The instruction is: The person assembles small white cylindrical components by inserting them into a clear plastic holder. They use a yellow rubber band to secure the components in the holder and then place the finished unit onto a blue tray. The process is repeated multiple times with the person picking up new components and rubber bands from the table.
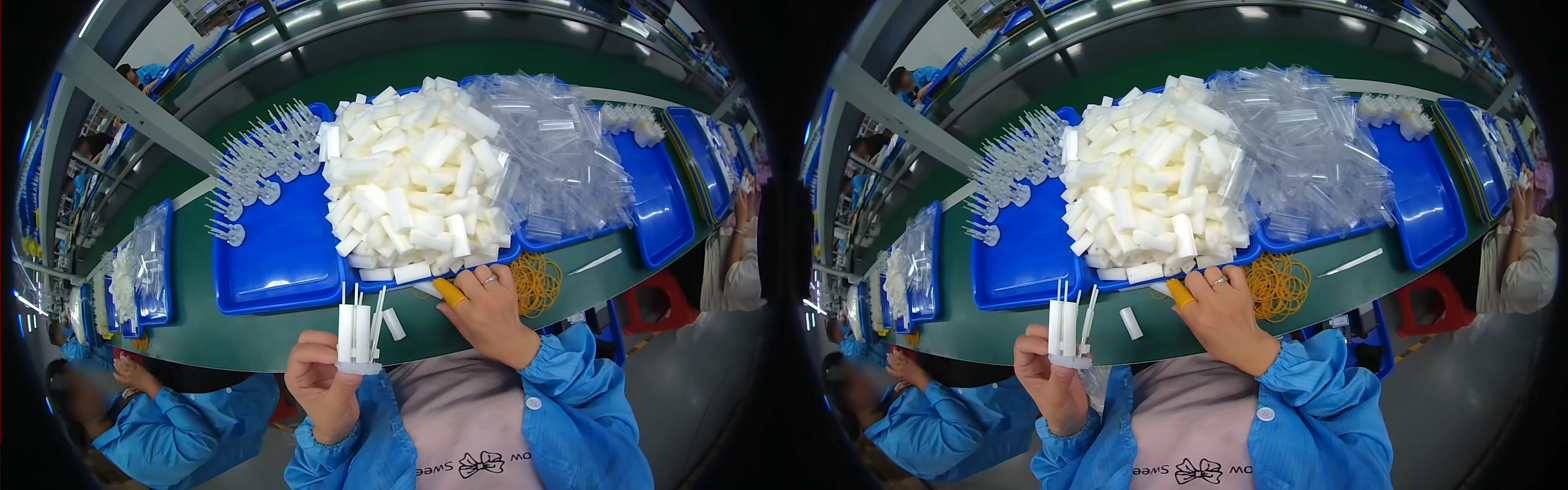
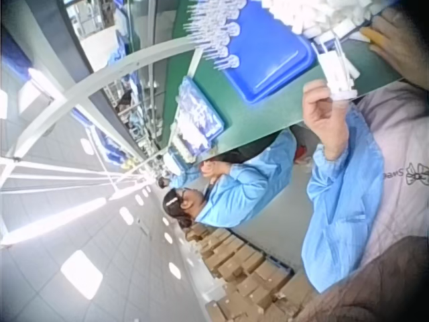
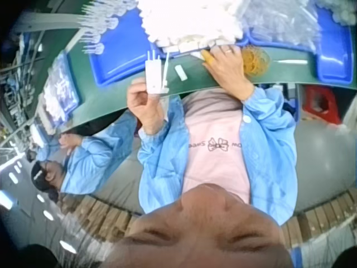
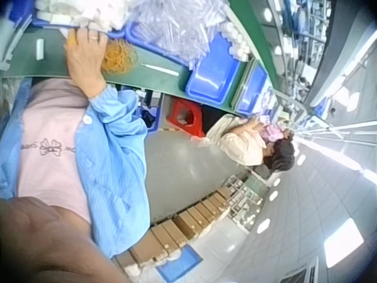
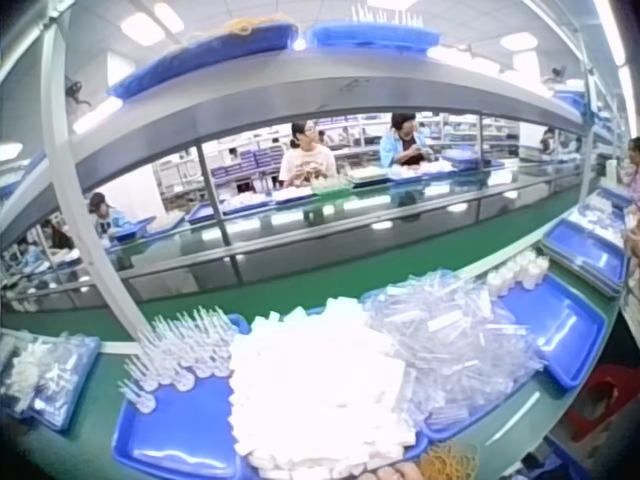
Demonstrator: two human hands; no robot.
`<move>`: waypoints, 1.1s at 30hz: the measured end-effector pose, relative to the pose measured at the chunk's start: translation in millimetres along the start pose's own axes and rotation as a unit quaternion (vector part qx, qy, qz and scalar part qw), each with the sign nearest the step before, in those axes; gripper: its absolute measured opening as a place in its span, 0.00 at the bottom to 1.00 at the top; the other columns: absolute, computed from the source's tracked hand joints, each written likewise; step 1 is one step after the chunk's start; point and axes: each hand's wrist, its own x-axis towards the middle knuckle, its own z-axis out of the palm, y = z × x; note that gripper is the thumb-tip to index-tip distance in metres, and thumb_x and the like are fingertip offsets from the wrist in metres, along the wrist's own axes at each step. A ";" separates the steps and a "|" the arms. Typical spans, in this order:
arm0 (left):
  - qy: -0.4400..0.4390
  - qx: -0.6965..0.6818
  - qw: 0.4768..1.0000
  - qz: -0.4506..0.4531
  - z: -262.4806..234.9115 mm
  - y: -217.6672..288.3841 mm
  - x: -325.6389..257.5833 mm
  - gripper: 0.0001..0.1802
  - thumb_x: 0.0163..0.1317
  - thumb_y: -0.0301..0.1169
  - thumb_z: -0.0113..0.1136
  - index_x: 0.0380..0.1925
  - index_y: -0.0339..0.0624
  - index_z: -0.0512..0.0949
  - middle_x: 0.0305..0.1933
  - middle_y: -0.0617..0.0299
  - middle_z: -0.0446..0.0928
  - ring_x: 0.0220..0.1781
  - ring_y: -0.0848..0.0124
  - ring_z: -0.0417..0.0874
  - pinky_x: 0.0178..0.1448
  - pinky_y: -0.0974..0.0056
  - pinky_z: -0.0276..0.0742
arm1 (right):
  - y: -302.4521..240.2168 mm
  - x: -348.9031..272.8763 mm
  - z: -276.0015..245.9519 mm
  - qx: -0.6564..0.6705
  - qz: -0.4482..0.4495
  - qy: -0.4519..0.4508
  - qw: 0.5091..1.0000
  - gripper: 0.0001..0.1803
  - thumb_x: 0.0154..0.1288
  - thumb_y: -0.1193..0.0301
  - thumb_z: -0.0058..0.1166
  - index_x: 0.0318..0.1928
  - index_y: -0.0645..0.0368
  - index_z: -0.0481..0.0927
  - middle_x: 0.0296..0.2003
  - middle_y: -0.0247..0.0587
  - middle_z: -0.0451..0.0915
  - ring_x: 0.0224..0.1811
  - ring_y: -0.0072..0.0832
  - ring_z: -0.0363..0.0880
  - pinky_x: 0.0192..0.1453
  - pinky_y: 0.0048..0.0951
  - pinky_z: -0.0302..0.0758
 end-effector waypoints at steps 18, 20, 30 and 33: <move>0.018 -0.002 1.000 -0.009 -10.4 -5.3 -1.0 0.13 0.55 0.25 0.65 0.33 0.38 0.68 0.35 0.60 0.70 0.33 0.72 0.77 0.36 0.68 0.78 | -0.2 -21.4 0.7 0.021 -0.030 -0.053 0.998 0.17 0.49 0.67 0.62 0.41 0.56 0.80 0.37 0.33 0.76 0.37 0.30 0.72 0.49 0.35 0.65; 0.015 -0.005 1.000 -0.014 -9.0 -4.5 -0.2 0.13 0.55 0.25 0.64 0.33 0.38 0.69 0.35 0.59 0.70 0.33 0.72 0.77 0.36 0.68 0.78 | -1.3 -22.7 3.0 0.004 -0.037 -0.071 0.997 0.17 0.50 0.67 0.61 0.43 0.56 0.80 0.37 0.32 0.75 0.38 0.29 0.72 0.49 0.35 0.65; 0.016 -0.001 1.000 -0.016 -10.4 -4.7 -0.8 0.12 0.55 0.24 0.64 0.33 0.37 0.69 0.35 0.60 0.70 0.33 0.71 0.77 0.35 0.67 0.79 | -7.6 -18.7 4.4 0.068 -0.017 -0.086 0.994 0.15 0.50 0.66 0.63 0.40 0.52 0.82 0.43 0.32 0.73 0.41 0.30 0.70 0.50 0.36 0.62; 0.021 -0.001 1.000 -0.018 -10.5 -4.8 -0.6 0.11 0.55 0.24 0.63 0.33 0.37 0.69 0.35 0.60 0.70 0.33 0.71 0.77 0.36 0.67 0.79 | -6.7 -15.0 0.3 0.076 -0.016 -0.047 0.996 0.16 0.50 0.67 0.62 0.42 0.54 0.80 0.43 0.33 0.74 0.40 0.31 0.72 0.50 0.37 0.64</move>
